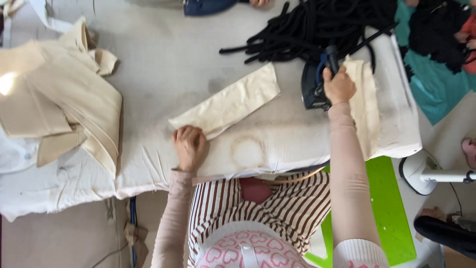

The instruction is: The person irons several rectangular pieces of light-colored fabric on a padded ironing table. They fold each piece in half lengthwise, press it with a steam iron, flip it over, and iron the other side. Finished pieces are stacked on the right side of the table.

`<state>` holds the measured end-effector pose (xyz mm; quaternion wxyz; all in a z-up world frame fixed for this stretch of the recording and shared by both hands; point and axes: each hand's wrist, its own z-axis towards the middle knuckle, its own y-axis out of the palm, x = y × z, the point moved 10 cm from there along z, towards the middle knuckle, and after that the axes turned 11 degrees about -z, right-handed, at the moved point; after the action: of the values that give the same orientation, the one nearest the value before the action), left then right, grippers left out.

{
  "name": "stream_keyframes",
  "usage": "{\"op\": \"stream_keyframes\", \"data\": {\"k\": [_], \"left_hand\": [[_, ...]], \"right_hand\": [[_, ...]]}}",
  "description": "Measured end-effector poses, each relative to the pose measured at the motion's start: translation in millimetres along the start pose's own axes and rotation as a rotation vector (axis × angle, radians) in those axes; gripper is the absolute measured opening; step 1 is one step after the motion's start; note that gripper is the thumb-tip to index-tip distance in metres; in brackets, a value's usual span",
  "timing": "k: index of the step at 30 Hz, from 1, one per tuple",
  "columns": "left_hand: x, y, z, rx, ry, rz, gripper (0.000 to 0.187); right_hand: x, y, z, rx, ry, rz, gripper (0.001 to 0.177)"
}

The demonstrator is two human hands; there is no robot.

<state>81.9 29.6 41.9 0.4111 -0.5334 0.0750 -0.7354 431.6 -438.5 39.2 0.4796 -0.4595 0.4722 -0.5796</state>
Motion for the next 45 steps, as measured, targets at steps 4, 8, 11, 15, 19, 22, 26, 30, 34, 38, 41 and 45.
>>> {"op": "stream_keyframes", "data": {"k": [4, 8, 11, 15, 19, 22, 26, 30, 34, 38, 41, 45], "left_hand": [[14, -7, -11, 0.014, 0.053, 0.084, 0.008], [16, 12, 8, 0.006, 0.045, 0.189, 0.024], [28, 62, 38, -0.084, 0.145, 0.186, 0.012], [63, 143, 85, -0.193, 0.319, 0.26, 0.021], [77, 191, 101, -0.28, 0.33, 0.297, 0.049], [47, 235, 94, -0.639, 0.185, 0.343, 0.06], [50, 231, 93, -0.671, 0.16, 0.327, 0.059], [56, 224, 97, -0.623, 0.184, 0.319, 0.055], [57, 227, 91, -0.572, 0.281, 0.285, 0.052], [52, 244, 77, -0.466, 0.513, 0.249, 0.044], [64, 220, 66, -0.432, 0.533, 0.237, 0.043], [71, 131, 33, -0.517, 0.214, 0.223, 0.058]], "right_hand": [[-12, -29, -23, -0.013, 0.025, 0.033, 0.058], [-33, -53, -55, -0.033, -0.02, -0.019, 0.048], [-45, -54, -75, -0.032, -0.078, -0.06, 0.047], [-63, -67, -98, 0.025, -0.13, -0.076, 0.047], [-72, -80, -119, 0.097, -0.183, -0.069, 0.049], [-74, -89, -113, 0.127, -0.212, -0.106, 0.045], [-74, -37, -81, -0.129, -0.253, 0.007, 0.055], [-81, -28, -67, -0.316, -0.213, 0.144, 0.067], [-83, -57, -83, -0.38, -0.255, 0.243, 0.078], [-80, -73, -93, -0.362, -0.237, 0.392, 0.072], [-72, -86, -103, -0.31, -0.238, 0.486, 0.064], [-52, -82, -112, -0.218, -0.199, 0.525, 0.051]]}}
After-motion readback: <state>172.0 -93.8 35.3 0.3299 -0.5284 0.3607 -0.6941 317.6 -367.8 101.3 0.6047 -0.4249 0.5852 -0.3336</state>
